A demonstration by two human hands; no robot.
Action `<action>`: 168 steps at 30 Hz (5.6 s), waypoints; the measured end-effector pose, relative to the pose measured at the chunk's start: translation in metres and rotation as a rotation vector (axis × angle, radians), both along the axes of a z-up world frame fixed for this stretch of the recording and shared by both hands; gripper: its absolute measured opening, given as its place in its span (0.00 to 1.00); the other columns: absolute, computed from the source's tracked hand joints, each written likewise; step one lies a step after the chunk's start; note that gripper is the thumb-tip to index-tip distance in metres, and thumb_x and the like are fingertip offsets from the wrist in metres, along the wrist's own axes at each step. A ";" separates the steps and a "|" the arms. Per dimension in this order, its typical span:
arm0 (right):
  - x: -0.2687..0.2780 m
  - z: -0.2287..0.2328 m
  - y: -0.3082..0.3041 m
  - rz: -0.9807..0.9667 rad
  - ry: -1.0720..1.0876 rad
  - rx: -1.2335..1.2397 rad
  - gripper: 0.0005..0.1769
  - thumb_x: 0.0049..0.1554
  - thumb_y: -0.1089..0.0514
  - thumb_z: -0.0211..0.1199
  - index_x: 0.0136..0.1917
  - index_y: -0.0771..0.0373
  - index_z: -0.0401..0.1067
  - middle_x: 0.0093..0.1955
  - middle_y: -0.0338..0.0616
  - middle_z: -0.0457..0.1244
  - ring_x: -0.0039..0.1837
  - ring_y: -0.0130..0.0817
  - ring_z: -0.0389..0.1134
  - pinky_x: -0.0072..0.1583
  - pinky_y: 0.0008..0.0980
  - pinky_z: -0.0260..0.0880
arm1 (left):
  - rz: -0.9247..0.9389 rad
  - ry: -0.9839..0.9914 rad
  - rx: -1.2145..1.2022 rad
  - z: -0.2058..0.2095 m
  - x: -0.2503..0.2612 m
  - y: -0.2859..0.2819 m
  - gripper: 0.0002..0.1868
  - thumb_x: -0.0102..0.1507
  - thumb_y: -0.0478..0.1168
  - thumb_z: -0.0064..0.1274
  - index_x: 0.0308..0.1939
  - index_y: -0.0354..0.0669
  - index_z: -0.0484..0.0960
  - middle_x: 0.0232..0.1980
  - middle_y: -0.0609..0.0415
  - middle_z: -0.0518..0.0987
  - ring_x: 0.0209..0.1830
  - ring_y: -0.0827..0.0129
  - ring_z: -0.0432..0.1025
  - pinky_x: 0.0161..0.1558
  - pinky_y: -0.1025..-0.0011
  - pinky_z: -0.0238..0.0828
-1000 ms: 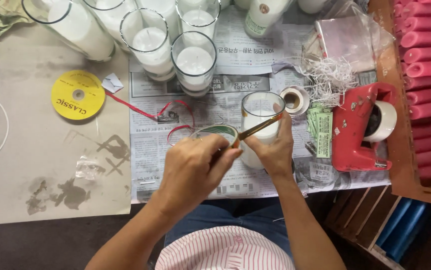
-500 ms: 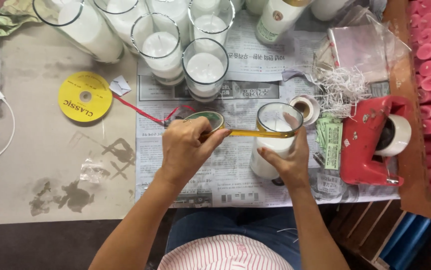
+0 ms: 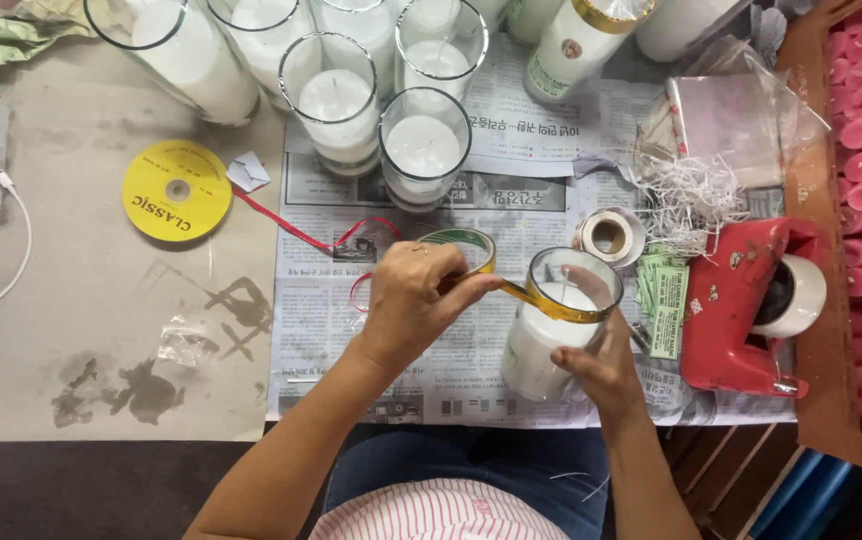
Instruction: Applying adhesive labels and decorative gold rings to the rims of glass candle jars.
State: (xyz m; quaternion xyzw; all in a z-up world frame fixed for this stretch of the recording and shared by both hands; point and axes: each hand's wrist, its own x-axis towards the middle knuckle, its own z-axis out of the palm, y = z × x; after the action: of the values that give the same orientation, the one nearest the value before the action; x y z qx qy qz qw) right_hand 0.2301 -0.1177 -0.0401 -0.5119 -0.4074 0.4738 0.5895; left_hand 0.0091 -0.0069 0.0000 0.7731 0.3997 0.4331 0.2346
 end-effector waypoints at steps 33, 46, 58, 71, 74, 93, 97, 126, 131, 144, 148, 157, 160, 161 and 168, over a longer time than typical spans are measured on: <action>-0.033 0.000 -0.033 -0.167 -0.395 -0.081 0.69 0.35 0.53 0.80 0.81 0.67 0.44 0.70 0.50 0.60 0.73 0.44 0.62 0.75 0.42 0.58 | -0.251 0.039 0.371 0.016 -0.008 -0.018 0.23 0.66 0.58 0.51 0.26 0.46 0.72 0.23 0.62 0.68 0.25 0.68 0.63 0.57 0.58 0.71; -0.004 -0.001 0.008 0.174 0.153 -0.046 0.48 0.45 0.55 0.72 0.73 0.75 0.59 0.62 0.59 0.63 0.62 0.43 0.65 0.61 0.48 0.71 | 0.044 0.192 0.177 0.027 0.029 -0.029 0.21 0.60 0.50 0.61 0.21 0.48 0.69 0.15 0.55 0.67 0.17 0.59 0.69 0.32 0.63 0.69; -0.039 0.015 0.020 -0.114 -0.201 -0.101 0.44 0.41 0.60 0.80 0.67 0.67 0.64 0.54 0.46 0.64 0.58 0.31 0.64 0.66 0.41 0.64 | 0.060 0.288 0.156 0.026 0.017 -0.020 0.19 0.60 0.52 0.61 0.22 0.50 0.72 0.14 0.56 0.70 0.18 0.61 0.71 0.32 0.66 0.66; -0.026 0.050 -0.012 -0.058 0.112 -0.237 0.35 0.44 0.56 0.71 0.64 0.64 0.66 0.46 0.49 0.67 0.48 0.32 0.69 0.55 0.45 0.75 | -0.111 0.209 -0.089 0.033 -0.024 -0.010 0.15 0.59 0.55 0.63 0.29 0.52 0.79 0.23 0.61 0.77 0.30 0.66 0.75 0.46 0.67 0.66; -0.012 0.025 -0.029 -0.044 0.203 -0.250 0.35 0.44 0.56 0.69 0.64 0.66 0.66 0.45 0.55 0.68 0.45 0.37 0.71 0.51 0.48 0.76 | -0.167 0.141 -0.181 0.035 -0.023 -0.013 0.14 0.60 0.54 0.63 0.30 0.52 0.80 0.23 0.61 0.77 0.30 0.66 0.76 0.43 0.68 0.68; 0.005 -0.014 -0.008 0.418 0.514 0.048 0.56 0.47 0.44 0.77 0.75 0.77 0.55 0.66 0.70 0.63 0.68 0.52 0.64 0.64 0.61 0.63 | -0.163 -0.121 -0.463 0.002 0.005 -0.011 0.17 0.57 0.52 0.67 0.25 0.47 0.81 0.21 0.52 0.77 0.23 0.61 0.73 0.35 0.71 0.70; 0.018 -0.021 0.023 0.607 0.152 0.121 0.65 0.37 0.35 0.81 0.75 0.73 0.56 0.66 0.65 0.64 0.70 0.49 0.63 0.71 0.58 0.54 | -0.138 -0.111 -0.227 -0.004 0.002 -0.006 0.18 0.58 0.57 0.65 0.28 0.52 0.79 0.23 0.60 0.77 0.28 0.66 0.74 0.46 0.71 0.68; 0.016 0.005 -0.033 0.141 -0.030 -0.006 0.70 0.28 0.64 0.81 0.79 0.73 0.50 0.70 0.66 0.61 0.69 0.49 0.64 0.70 0.49 0.63 | -0.097 -0.025 0.096 0.016 0.035 -0.038 0.21 0.56 0.55 0.68 0.22 0.50 0.74 0.20 0.61 0.71 0.26 0.67 0.71 0.60 0.54 0.65; -0.042 0.044 -0.030 -0.347 -0.389 -0.032 0.41 0.44 0.61 0.76 0.68 0.66 0.62 0.61 0.54 0.67 0.62 0.45 0.71 0.66 0.38 0.73 | -0.122 0.145 0.261 0.019 0.034 -0.033 0.23 0.63 0.59 0.59 0.24 0.51 0.71 0.23 0.64 0.70 0.24 0.70 0.67 0.58 0.56 0.66; 0.019 -0.005 -0.036 -0.016 -0.034 0.021 0.57 0.31 0.60 0.77 0.71 0.77 0.61 0.60 0.64 0.67 0.61 0.41 0.68 0.62 0.47 0.72 | -0.240 0.061 0.256 -0.003 0.008 0.022 0.11 0.63 0.53 0.60 0.33 0.56 0.80 0.26 0.65 0.74 0.34 0.69 0.73 0.50 0.69 0.67; 0.036 -0.018 -0.029 0.080 -0.013 0.043 0.59 0.25 0.54 0.82 0.68 0.77 0.65 0.58 0.64 0.68 0.60 0.44 0.68 0.62 0.51 0.70 | -0.225 -0.014 0.178 -0.012 0.031 0.023 0.10 0.62 0.53 0.62 0.34 0.57 0.81 0.27 0.65 0.76 0.34 0.69 0.73 0.47 0.70 0.68; 0.048 -0.004 -0.014 0.264 0.058 0.040 0.58 0.25 0.50 0.85 0.66 0.77 0.70 0.59 0.63 0.69 0.62 0.44 0.68 0.64 0.50 0.67 | -0.343 -0.060 -0.062 -0.024 0.059 0.017 0.08 0.62 0.52 0.62 0.35 0.58 0.82 0.30 0.64 0.79 0.38 0.67 0.76 0.48 0.69 0.67; 0.055 -0.014 -0.011 0.304 0.001 0.044 0.61 0.26 0.43 0.86 0.67 0.75 0.70 0.59 0.62 0.69 0.62 0.45 0.68 0.64 0.50 0.68 | -0.375 -0.076 -0.157 -0.029 0.060 0.017 0.09 0.62 0.52 0.62 0.36 0.57 0.83 0.31 0.63 0.80 0.39 0.65 0.76 0.48 0.67 0.67; 0.060 -0.022 -0.010 0.309 -0.035 0.034 0.64 0.23 0.44 0.88 0.67 0.75 0.69 0.58 0.63 0.69 0.60 0.47 0.70 0.63 0.50 0.69 | -0.385 -0.085 -0.207 -0.031 0.060 0.017 0.09 0.62 0.52 0.62 0.37 0.56 0.83 0.31 0.62 0.80 0.40 0.63 0.77 0.48 0.66 0.68; 0.044 -0.011 0.033 0.405 0.055 0.160 0.68 0.31 0.23 0.80 0.72 0.66 0.64 0.63 0.56 0.67 0.65 0.38 0.63 0.67 0.48 0.63 | -0.316 -0.077 -0.205 -0.006 0.034 0.004 0.11 0.61 0.52 0.64 0.35 0.53 0.84 0.28 0.61 0.80 0.36 0.63 0.76 0.49 0.68 0.68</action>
State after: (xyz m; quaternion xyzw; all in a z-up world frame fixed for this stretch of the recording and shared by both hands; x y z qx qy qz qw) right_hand 0.2746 -0.0845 -0.0510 -0.3581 -0.5220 0.5625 0.5319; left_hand 0.0431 -0.0029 -0.0056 0.7812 0.3062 0.3771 0.3921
